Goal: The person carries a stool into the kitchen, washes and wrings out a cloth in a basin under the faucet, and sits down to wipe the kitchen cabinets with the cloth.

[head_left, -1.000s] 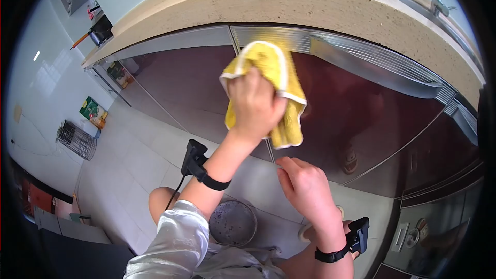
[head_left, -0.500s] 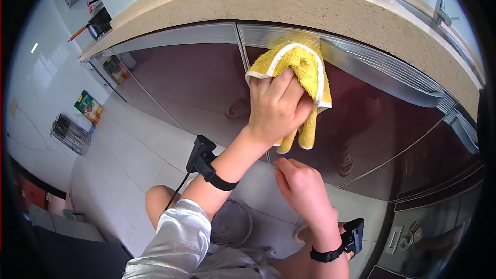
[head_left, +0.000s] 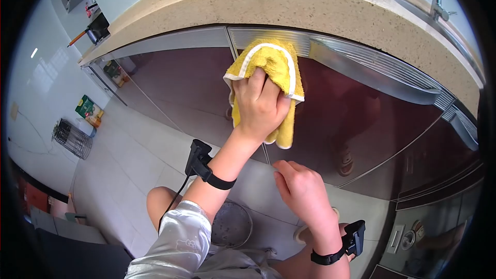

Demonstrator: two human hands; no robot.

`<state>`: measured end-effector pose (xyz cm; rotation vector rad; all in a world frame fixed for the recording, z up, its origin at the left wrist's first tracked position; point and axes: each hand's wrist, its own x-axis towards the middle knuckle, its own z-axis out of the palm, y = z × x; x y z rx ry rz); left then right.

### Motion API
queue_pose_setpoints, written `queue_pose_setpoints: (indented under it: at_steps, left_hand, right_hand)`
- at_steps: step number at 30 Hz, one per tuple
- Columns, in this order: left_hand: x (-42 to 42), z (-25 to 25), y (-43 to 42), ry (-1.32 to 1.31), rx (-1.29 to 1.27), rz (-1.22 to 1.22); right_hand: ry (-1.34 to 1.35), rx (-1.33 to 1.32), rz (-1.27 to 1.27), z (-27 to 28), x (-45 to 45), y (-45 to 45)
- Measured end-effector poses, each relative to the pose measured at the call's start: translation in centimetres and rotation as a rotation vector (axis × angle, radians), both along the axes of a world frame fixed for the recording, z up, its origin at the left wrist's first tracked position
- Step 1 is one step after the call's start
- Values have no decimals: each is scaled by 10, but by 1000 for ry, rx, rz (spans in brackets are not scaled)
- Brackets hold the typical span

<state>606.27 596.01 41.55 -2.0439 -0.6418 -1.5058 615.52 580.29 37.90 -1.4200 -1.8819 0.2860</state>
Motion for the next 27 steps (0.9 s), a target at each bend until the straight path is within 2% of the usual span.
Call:
queue_pose_setpoints:
  at_steps: [4, 10, 15, 16, 19, 27]
  left_hand:
    - [7, 3, -6, 60, 26, -21]
    - [-25, 3, 9, 14, 30, 142]
    - [-12, 0, -1, -26, -55, 111]
    - [-2, 0, -5, -19, -2, 94]
    - [21, 10, -19, -48, -4, -37]
    - [-14, 10, 5, -24, 55, 78]
  right_hand:
    - [0, 27, -8, -3, 0, 0]
    - [11, 23, -19, -2, 2, 0]
    - [9, 20, -10, -1, 0, -1]
    - [5, 21, -4, -2, 0, -1]
    - [6, 37, -7, -6, 0, 1]
    - [5, 17, -14, -4, 3, 0]
